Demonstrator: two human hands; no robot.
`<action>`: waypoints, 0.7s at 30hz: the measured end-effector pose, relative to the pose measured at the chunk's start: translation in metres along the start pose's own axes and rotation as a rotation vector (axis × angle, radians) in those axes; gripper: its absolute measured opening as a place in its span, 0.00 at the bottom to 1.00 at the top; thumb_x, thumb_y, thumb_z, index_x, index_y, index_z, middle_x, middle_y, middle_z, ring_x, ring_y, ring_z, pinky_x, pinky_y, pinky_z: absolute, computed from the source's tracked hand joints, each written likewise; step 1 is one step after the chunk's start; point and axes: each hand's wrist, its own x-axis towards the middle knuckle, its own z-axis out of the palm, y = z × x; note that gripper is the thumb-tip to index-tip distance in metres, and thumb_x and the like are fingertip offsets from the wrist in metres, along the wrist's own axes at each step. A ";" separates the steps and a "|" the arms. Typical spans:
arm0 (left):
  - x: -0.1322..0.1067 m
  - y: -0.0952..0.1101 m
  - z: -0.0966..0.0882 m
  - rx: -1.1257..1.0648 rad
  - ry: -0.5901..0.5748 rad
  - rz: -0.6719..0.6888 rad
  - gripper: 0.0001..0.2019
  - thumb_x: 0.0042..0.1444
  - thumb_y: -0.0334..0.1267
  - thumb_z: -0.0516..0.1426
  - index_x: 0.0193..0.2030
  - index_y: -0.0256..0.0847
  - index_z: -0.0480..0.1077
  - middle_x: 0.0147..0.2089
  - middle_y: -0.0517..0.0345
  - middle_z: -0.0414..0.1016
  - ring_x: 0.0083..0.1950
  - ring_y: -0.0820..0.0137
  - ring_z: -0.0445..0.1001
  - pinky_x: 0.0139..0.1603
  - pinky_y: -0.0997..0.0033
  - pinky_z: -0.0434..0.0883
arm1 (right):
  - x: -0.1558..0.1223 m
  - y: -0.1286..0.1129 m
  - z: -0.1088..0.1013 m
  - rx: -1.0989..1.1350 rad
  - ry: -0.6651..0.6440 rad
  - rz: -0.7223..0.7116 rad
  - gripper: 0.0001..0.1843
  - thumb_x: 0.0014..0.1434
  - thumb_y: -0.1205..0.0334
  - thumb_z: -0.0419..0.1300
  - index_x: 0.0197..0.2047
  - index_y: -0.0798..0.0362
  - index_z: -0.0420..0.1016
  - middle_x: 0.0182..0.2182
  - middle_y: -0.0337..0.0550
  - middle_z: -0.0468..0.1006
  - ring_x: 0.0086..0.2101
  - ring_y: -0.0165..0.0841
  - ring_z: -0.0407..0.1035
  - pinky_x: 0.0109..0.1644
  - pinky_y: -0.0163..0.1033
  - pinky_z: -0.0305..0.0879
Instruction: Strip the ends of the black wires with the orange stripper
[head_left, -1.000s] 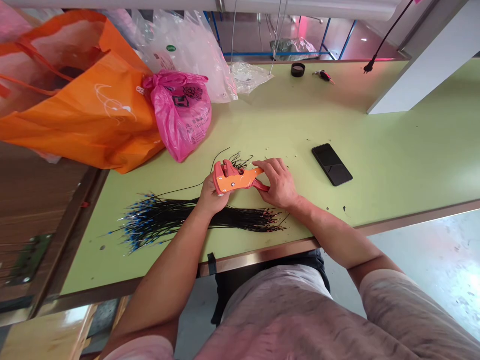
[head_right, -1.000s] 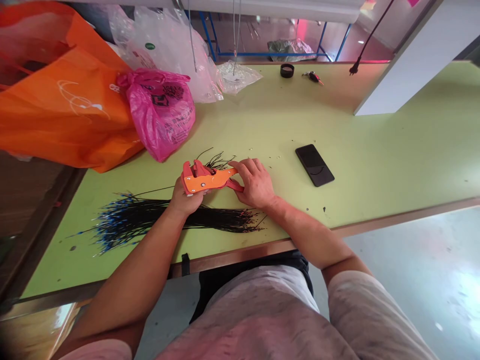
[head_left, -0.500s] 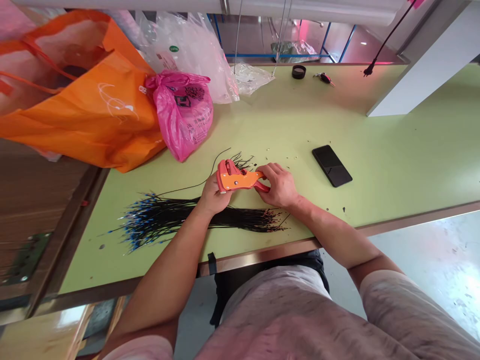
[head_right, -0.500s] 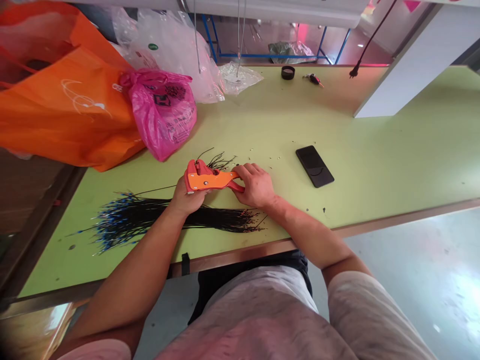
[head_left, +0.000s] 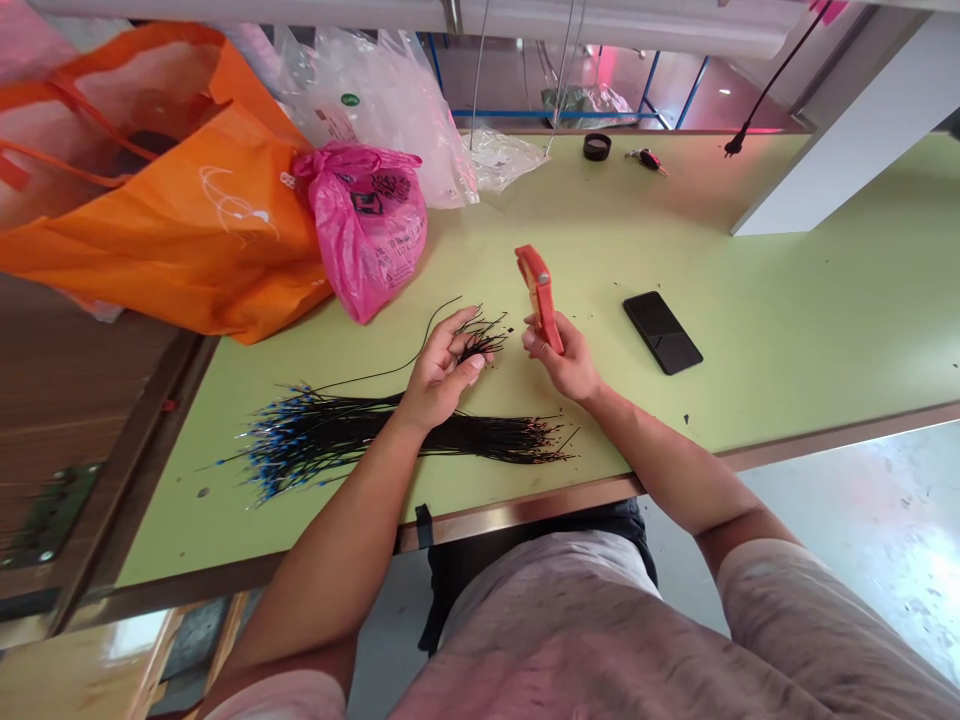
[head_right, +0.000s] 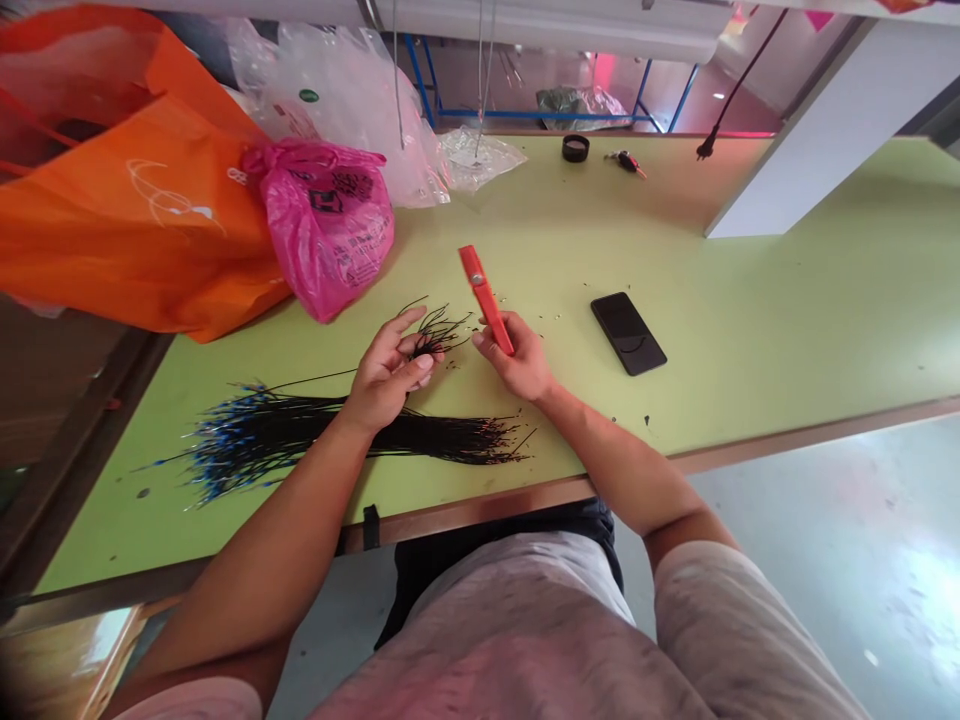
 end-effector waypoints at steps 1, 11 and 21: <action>0.000 -0.001 0.000 -0.001 -0.019 -0.008 0.37 0.61 0.55 0.71 0.74 0.49 0.70 0.44 0.50 0.85 0.32 0.68 0.75 0.30 0.69 0.68 | 0.002 0.002 -0.001 0.033 0.029 0.037 0.32 0.61 0.28 0.70 0.52 0.46 0.74 0.37 0.37 0.75 0.37 0.33 0.72 0.45 0.44 0.77; -0.001 -0.006 0.002 0.296 -0.029 0.050 0.28 0.70 0.54 0.63 0.69 0.38 0.78 0.46 0.44 0.89 0.36 0.66 0.82 0.50 0.59 0.82 | 0.010 -0.002 -0.007 0.215 0.210 0.215 0.35 0.53 0.30 0.76 0.51 0.47 0.76 0.39 0.39 0.80 0.38 0.34 0.77 0.43 0.43 0.80; 0.010 -0.028 -0.021 0.798 0.067 0.152 0.31 0.62 0.46 0.69 0.71 0.43 0.76 0.60 0.40 0.85 0.66 0.42 0.78 0.75 0.36 0.71 | 0.016 -0.006 -0.023 0.124 0.251 0.121 0.32 0.61 0.31 0.70 0.55 0.45 0.74 0.42 0.43 0.79 0.43 0.36 0.78 0.46 0.45 0.80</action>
